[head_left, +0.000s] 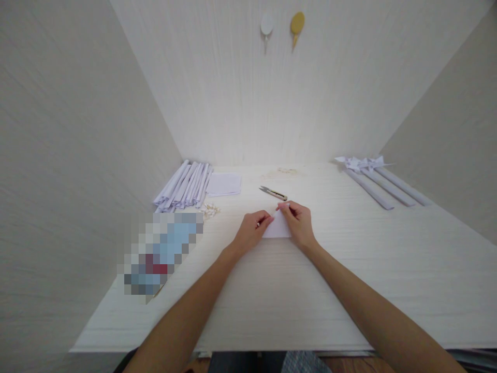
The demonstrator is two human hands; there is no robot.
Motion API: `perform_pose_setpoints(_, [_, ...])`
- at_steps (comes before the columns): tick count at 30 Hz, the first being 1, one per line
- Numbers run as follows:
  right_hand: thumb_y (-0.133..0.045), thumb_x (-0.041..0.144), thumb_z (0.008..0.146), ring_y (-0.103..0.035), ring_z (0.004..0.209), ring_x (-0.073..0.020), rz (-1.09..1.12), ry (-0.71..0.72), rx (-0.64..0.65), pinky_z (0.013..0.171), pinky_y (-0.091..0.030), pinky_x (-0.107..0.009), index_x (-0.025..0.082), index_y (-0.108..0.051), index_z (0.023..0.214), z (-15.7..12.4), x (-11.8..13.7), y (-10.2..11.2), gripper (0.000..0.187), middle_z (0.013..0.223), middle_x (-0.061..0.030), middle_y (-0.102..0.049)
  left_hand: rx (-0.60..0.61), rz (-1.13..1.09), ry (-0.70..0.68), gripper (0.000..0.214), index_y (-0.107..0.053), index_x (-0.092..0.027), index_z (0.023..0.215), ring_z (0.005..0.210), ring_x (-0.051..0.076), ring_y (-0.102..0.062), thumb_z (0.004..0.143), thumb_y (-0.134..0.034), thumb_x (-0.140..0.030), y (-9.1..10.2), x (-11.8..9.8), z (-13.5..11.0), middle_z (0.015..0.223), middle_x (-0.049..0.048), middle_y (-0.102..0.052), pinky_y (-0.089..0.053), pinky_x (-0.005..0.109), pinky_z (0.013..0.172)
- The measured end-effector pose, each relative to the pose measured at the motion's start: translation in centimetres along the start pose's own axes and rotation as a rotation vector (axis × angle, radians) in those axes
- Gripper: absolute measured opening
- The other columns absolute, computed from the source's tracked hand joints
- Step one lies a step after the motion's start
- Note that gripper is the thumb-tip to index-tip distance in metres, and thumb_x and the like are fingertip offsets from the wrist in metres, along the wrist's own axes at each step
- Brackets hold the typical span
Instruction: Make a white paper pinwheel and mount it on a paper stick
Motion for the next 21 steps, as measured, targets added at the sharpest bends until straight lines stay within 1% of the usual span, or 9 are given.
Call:
perform_pose_setpoints(4, [-0.069,0.036,0.054,-0.044,0.046,-0.0096,0.159,-0.181,0.098,0.044,-0.034,-0.023,0.015,-0.057,0.055,-0.1,-1.6,-1.1,0.025,0.050,0.0023,-0.053,-0.061,0.051,-0.006,0.025,-0.048,-0.016,0.060,0.053,0.008,-0.036,0.077,-0.043,-0.033,0.3,0.0,-0.2,0.053,-0.0044,-0.042,-0.028,0.022,0.052])
perform_pose_setpoints(6, [-0.072,0.036,0.051,-0.044,0.044,-0.0095,0.206,-0.243,0.102,0.042,-0.033,-0.023,0.014,-0.057,0.053,-0.2,-2.3,-1.4,0.027,0.048,0.0021,-0.054,-0.064,0.069,-0.010,0.024,-0.048,-0.016,0.060,0.053,0.008,-0.036,0.077,-0.042,-0.032,0.2,-0.1,-0.1,0.053,-0.0042,-0.042,-0.028,0.022,0.052])
perform_pose_setpoints(11, [-0.073,0.038,0.049,-0.039,0.039,-0.0076,0.247,-0.252,0.039,0.038,-0.028,-0.023,0.014,-0.056,0.050,0.3,-2.6,-0.7,0.029,0.043,0.0039,-0.050,-0.063,0.089,-0.016,0.024,-0.045,-0.016,0.058,0.052,0.008,-0.034,0.077,-0.042,-0.030,-0.2,-0.3,-0.1,0.051,-0.0049,-0.039,-0.027,0.022,0.051])
perform_pose_setpoints(13, [-0.073,0.038,0.049,-0.034,0.038,-0.0061,0.260,-0.203,-0.066,0.038,-0.025,-0.022,0.016,-0.052,0.047,1.0,-2.5,0.8,0.031,0.039,0.0058,-0.044,-0.050,0.097,-0.020,0.024,-0.045,-0.017,0.058,0.051,0.008,-0.034,0.077,-0.043,-0.031,-0.2,-0.4,-0.3,0.051,-0.0049,-0.039,-0.027,0.022,0.051])
perform_pose_setpoints(14, [-0.071,0.038,0.051,-0.032,0.038,-0.0054,0.254,-0.170,-0.160,0.038,-0.023,-0.022,0.016,-0.048,0.044,1.3,-2.5,2.0,0.033,0.038,0.0066,-0.041,-0.048,0.101,-0.019,0.024,-0.045,-0.017,0.058,0.051,0.008,-0.034,0.077,-0.043,-0.031,-0.1,-0.3,-0.4,0.050,-0.0049,-0.039,-0.026,0.022,0.050])
perform_pose_setpoints(16, [-0.070,0.040,0.052,-0.030,0.037,-0.0046,0.273,-0.133,-0.444,0.038,-0.022,-0.021,0.018,-0.042,0.043,1.5,-2.6,4.8,0.037,0.037,0.0077,-0.037,-0.068,0.101,-0.001,0.025,-0.045,-0.017,0.057,0.051,0.008,-0.034,0.077,-0.043,-0.031,0.3,0.0,-0.7,0.050,-0.0048,-0.038,-0.026,0.022,0.050])
perform_pose_setpoints(17, [-0.069,0.041,0.053,-0.029,0.037,-0.0046,0.274,-0.121,-0.510,0.038,-0.021,-0.021,0.019,-0.040,0.043,1.5,-2.6,5.6,0.038,0.037,0.0083,-0.036,-0.085,0.094,0.011,0.025,-0.044,-0.017,0.057,0.051,0.008,-0.034,0.076,-0.043,-0.032,0.5,0.1,-0.8,0.050,-0.0048,-0.037,-0.026,0.022,0.050])
perform_pose_setpoints(19, [-0.065,0.046,0.057,-0.030,0.037,-0.0052,0.250,-0.106,-0.460,0.037,-0.022,-0.021,0.020,-0.039,0.046,1.7,-2.2,5.6,0.039,0.040,0.0080,-0.036,-0.104,0.071,0.032,0.025,-0.044,-0.017,0.057,0.052,0.009,-0.034,0.076,-0.043,-0.033,0.9,0.4,-0.8,0.051,-0.0046,-0.037,-0.025,0.022,0.049])
perform_pose_setpoints(21, [-0.057,0.054,0.064,-0.033,0.038,-0.0064,0.204,-0.118,-0.259,0.037,-0.024,-0.021,0.019,-0.042,0.049,1.7,-1.8,3.9,0.040,0.043,0.0056,-0.041,-0.095,0.044,0.042,0.026,-0.043,-0.017,0.057,0.052,0.009,-0.034,0.076,-0.043,-0.034,0.9,0.6,-0.8,0.051,-0.0045,-0.037,-0.025,0.022,0.049])
Point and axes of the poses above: each hand's wrist, its own z-axis towards the middle knuckle, its own y-axis out of the back of the hand, x = y × z, the point moved 6 cm from there along z, towards the middle knuckle
